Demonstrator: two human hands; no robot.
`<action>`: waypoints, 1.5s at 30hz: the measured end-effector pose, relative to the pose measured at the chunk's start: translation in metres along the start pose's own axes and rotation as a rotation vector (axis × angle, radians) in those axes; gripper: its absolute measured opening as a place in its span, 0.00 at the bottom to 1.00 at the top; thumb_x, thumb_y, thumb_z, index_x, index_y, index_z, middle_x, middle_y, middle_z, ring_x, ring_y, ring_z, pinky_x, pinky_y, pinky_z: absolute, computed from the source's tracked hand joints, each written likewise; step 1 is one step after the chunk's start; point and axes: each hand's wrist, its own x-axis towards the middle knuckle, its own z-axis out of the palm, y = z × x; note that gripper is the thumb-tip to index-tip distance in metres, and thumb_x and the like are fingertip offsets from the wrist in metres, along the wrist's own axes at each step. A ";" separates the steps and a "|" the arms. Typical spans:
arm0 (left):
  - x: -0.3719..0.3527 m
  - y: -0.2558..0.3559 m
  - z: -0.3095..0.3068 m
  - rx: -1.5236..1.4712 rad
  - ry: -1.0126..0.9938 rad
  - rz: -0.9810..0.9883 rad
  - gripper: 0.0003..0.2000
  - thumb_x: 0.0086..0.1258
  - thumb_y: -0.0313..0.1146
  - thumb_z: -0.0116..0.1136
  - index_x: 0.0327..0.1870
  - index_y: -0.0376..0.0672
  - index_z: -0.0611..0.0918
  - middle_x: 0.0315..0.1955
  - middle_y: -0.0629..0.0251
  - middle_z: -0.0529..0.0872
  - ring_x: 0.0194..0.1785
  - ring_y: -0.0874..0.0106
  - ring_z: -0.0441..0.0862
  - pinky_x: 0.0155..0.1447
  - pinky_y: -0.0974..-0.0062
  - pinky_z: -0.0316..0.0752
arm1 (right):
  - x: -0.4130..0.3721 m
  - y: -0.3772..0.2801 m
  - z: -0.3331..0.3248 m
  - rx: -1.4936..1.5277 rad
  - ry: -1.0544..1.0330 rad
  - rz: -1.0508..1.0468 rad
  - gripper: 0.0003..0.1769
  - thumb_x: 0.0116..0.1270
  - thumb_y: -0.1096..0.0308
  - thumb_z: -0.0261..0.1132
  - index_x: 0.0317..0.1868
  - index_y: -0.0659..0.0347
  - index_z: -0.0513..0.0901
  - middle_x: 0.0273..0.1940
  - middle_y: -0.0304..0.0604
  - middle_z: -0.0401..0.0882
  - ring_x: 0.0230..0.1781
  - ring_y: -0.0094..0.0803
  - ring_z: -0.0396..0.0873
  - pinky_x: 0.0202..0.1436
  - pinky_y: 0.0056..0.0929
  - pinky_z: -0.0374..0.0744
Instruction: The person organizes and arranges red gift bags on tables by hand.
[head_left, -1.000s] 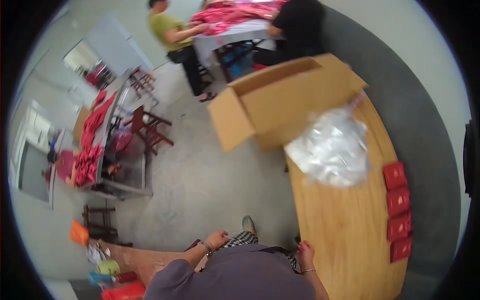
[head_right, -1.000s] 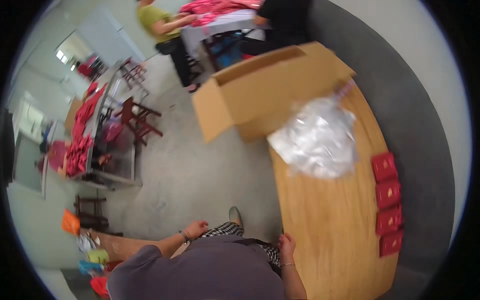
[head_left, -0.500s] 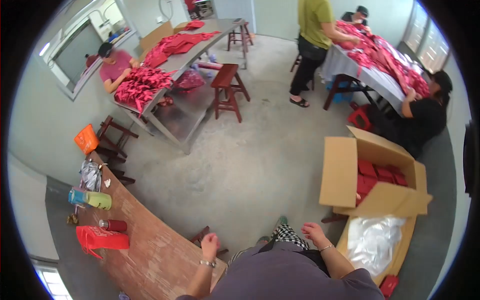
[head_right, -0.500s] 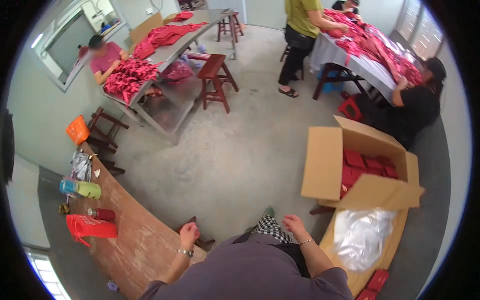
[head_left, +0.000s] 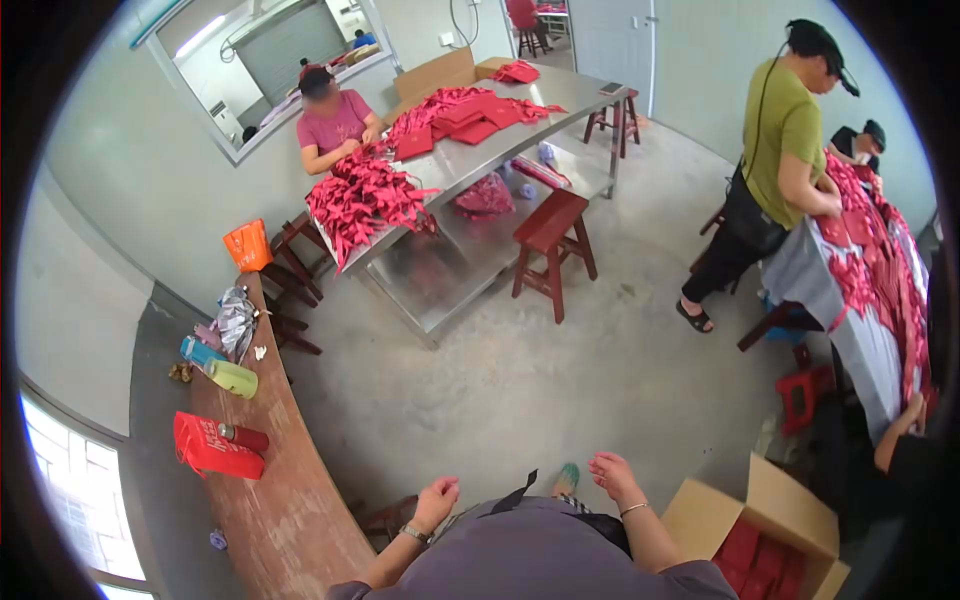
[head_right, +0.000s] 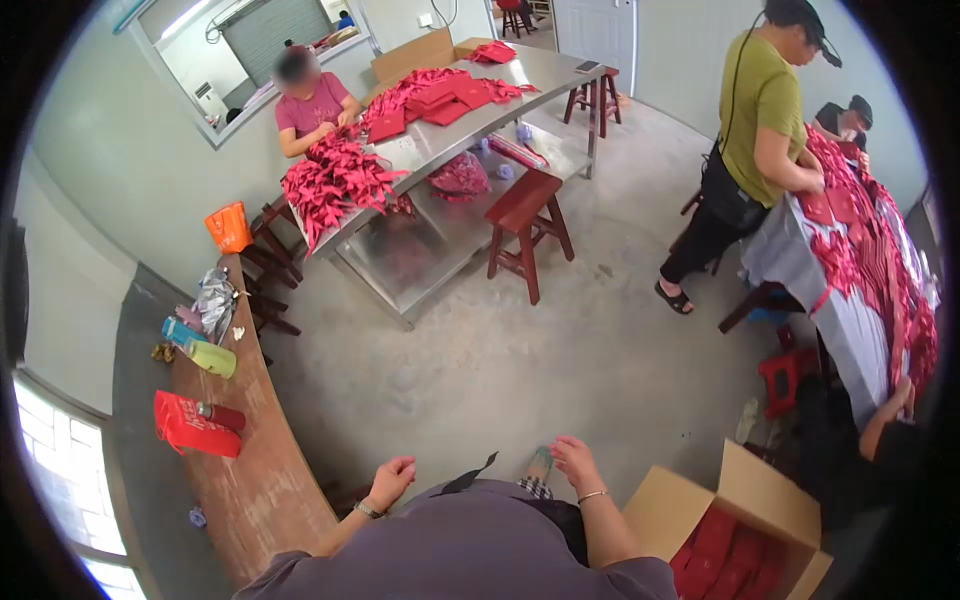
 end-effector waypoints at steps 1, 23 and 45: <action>0.017 0.020 0.003 0.024 0.037 -0.015 0.14 0.66 0.35 0.54 0.47 0.35 0.79 0.27 0.63 0.84 0.31 0.76 0.82 0.39 0.76 0.76 | 0.011 -0.016 -0.008 0.065 0.042 -0.008 0.16 0.64 0.65 0.62 0.52 0.56 0.73 0.39 0.38 0.82 0.36 0.25 0.78 0.37 0.28 0.75; 0.478 0.330 0.149 -0.285 -0.023 0.082 0.12 0.65 0.29 0.56 0.47 0.36 0.80 0.30 0.67 0.83 0.31 0.80 0.77 0.36 0.80 0.74 | 0.214 -0.436 -0.099 -0.154 0.434 -0.176 0.19 0.62 0.66 0.63 0.54 0.60 0.76 0.41 0.36 0.81 0.36 0.21 0.78 0.36 0.21 0.74; 0.812 0.706 0.266 -0.390 0.246 0.319 0.11 0.66 0.28 0.56 0.48 0.36 0.79 0.31 0.73 0.81 0.34 0.82 0.75 0.41 0.83 0.72 | 0.491 -0.847 -0.172 -0.020 0.097 -0.229 0.15 0.65 0.67 0.61 0.52 0.59 0.75 0.40 0.36 0.81 0.35 0.20 0.77 0.36 0.21 0.73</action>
